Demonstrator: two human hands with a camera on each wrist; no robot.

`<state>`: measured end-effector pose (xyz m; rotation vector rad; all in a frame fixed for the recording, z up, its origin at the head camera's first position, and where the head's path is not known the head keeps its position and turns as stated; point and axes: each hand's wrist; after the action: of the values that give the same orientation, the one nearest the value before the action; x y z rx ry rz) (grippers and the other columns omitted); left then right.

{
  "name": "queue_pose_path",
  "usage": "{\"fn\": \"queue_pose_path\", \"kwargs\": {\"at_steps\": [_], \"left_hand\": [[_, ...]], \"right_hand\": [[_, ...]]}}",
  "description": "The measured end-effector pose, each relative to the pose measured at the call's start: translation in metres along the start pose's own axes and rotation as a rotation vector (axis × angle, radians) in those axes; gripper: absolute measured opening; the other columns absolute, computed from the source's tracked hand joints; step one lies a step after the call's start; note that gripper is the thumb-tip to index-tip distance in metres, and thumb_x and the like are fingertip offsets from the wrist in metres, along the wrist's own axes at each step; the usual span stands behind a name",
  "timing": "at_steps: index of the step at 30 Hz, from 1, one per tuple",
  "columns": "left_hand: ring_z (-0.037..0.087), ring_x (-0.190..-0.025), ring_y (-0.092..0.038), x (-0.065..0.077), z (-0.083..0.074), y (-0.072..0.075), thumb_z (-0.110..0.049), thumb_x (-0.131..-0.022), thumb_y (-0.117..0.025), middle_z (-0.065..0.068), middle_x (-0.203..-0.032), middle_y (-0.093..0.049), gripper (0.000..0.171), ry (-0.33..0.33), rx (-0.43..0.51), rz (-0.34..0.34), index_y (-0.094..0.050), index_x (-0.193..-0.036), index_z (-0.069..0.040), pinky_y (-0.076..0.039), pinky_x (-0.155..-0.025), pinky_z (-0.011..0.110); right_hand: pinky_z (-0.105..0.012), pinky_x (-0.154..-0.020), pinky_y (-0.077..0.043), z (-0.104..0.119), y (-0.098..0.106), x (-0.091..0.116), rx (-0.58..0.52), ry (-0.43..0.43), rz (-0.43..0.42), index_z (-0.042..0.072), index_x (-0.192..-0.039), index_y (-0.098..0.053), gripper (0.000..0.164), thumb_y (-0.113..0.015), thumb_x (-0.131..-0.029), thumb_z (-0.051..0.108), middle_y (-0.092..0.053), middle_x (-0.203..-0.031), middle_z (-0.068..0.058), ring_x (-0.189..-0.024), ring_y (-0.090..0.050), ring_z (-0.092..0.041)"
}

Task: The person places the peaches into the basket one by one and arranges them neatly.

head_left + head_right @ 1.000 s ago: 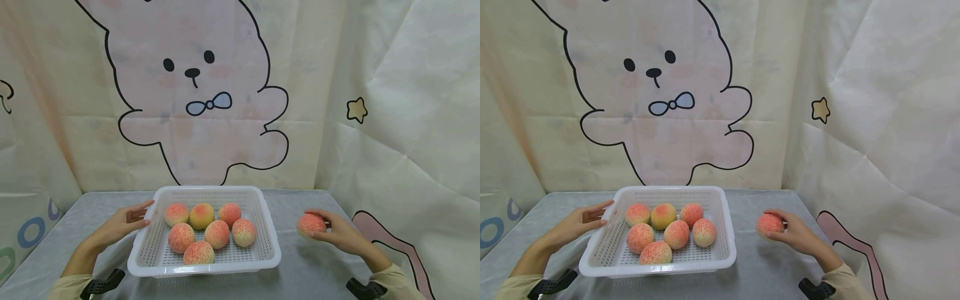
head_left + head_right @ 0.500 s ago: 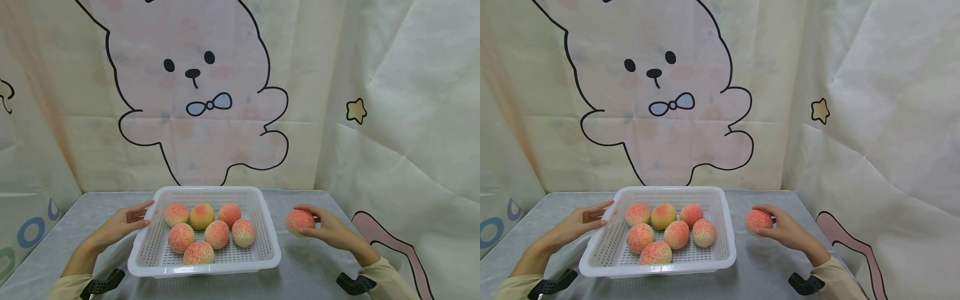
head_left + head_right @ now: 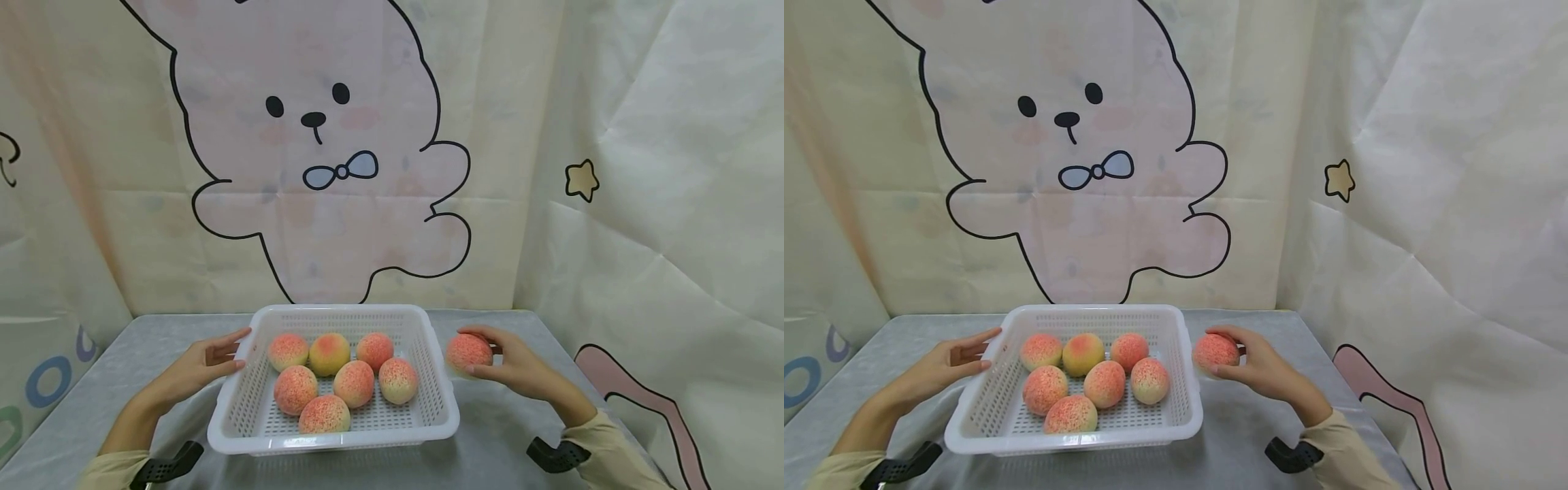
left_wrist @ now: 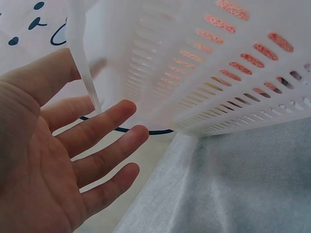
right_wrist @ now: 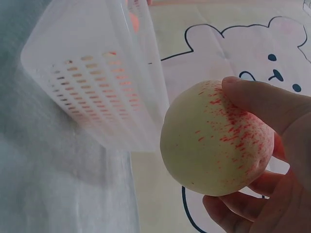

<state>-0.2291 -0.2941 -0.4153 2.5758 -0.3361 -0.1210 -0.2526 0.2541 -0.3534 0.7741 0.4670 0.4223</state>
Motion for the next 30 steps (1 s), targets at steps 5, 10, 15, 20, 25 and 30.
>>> {"fn": "queue_pose_path", "kwargs": {"at_steps": [5, 10, 15, 20, 25, 30], "left_hand": [[0.052, -0.132, -0.053, 0.000, 0.000, -0.001, -0.029, -0.100, -0.062, 0.031, -0.151, -0.047, 0.075, -0.005, -0.003, 0.001, -0.025, -0.160, -0.003, -0.054, -0.094, 0.061], [0.050, -0.130, -0.055, 0.000, 0.001, -0.002, -0.029, -0.100, -0.062, 0.031, -0.150, -0.048, 0.075, -0.005, -0.002, -0.001, -0.025, -0.160, -0.004, -0.055, -0.094, 0.061], [0.049, -0.129, -0.057, 0.001, 0.001, -0.001, -0.029, -0.100, -0.063, 0.031, -0.149, -0.048, 0.075, -0.008, 0.001, -0.002, -0.026, -0.160, -0.003, -0.056, -0.093, 0.059], [0.050, -0.130, -0.056, 0.001, 0.000, -0.001, -0.028, -0.100, -0.062, 0.031, -0.149, -0.048, 0.074, -0.003, 0.007, 0.001, -0.026, -0.160, -0.003, -0.055, -0.093, 0.059], [0.049, -0.130, -0.056, 0.001, -0.001, 0.000, -0.028, -0.100, -0.062, 0.031, -0.148, -0.050, 0.073, -0.004, 0.005, 0.000, -0.027, -0.159, -0.004, -0.055, -0.094, 0.059], [0.048, -0.129, -0.056, 0.001, -0.002, 0.001, -0.028, -0.101, -0.062, 0.030, -0.146, -0.052, 0.072, -0.007, 0.005, 0.000, -0.027, -0.159, -0.004, -0.055, -0.094, 0.058]], "right_hand": [[-0.026, -0.083, -0.053, 0.006, -0.008, -0.007, -0.025, 0.005, 0.024, 0.013, -0.137, -0.059, 0.056, -0.080, -0.087, 0.027, -0.067, -0.131, -0.010, -0.104, -0.063, -0.006], [-0.027, -0.088, -0.053, 0.013, -0.014, -0.013, -0.037, 0.020, 0.025, 0.013, -0.137, -0.059, 0.056, -0.081, -0.087, 0.027, -0.067, -0.132, -0.007, -0.107, -0.063, -0.006], [-0.029, -0.090, -0.053, 0.020, -0.020, -0.017, -0.051, 0.051, 0.038, 0.014, -0.138, -0.059, 0.057, -0.081, -0.087, 0.027, -0.067, -0.132, -0.006, -0.107, -0.063, -0.007], [-0.029, -0.093, -0.052, 0.027, -0.025, -0.021, -0.058, 0.044, 0.061, 0.015, -0.139, -0.058, 0.059, -0.080, -0.087, 0.029, -0.064, -0.136, -0.006, -0.110, -0.063, -0.009], [-0.031, -0.094, -0.052, 0.031, -0.031, -0.026, -0.060, 0.059, 0.083, 0.015, -0.139, -0.058, 0.058, -0.080, -0.088, 0.029, -0.065, -0.136, -0.006, -0.112, -0.062, -0.012], [-0.033, -0.095, -0.052, 0.035, -0.038, -0.029, -0.069, 0.081, 0.113, 0.015, -0.140, -0.057, 0.057, -0.078, -0.089, 0.030, -0.064, -0.137, -0.005, -0.114, -0.061, -0.013]]}}
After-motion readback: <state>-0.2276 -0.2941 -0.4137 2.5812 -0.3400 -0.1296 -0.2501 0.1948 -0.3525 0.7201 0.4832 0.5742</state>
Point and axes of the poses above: each hand's wrist, its own x-axis away from the middle knuckle, its own y-axis out of the back of the hand, z = x × y
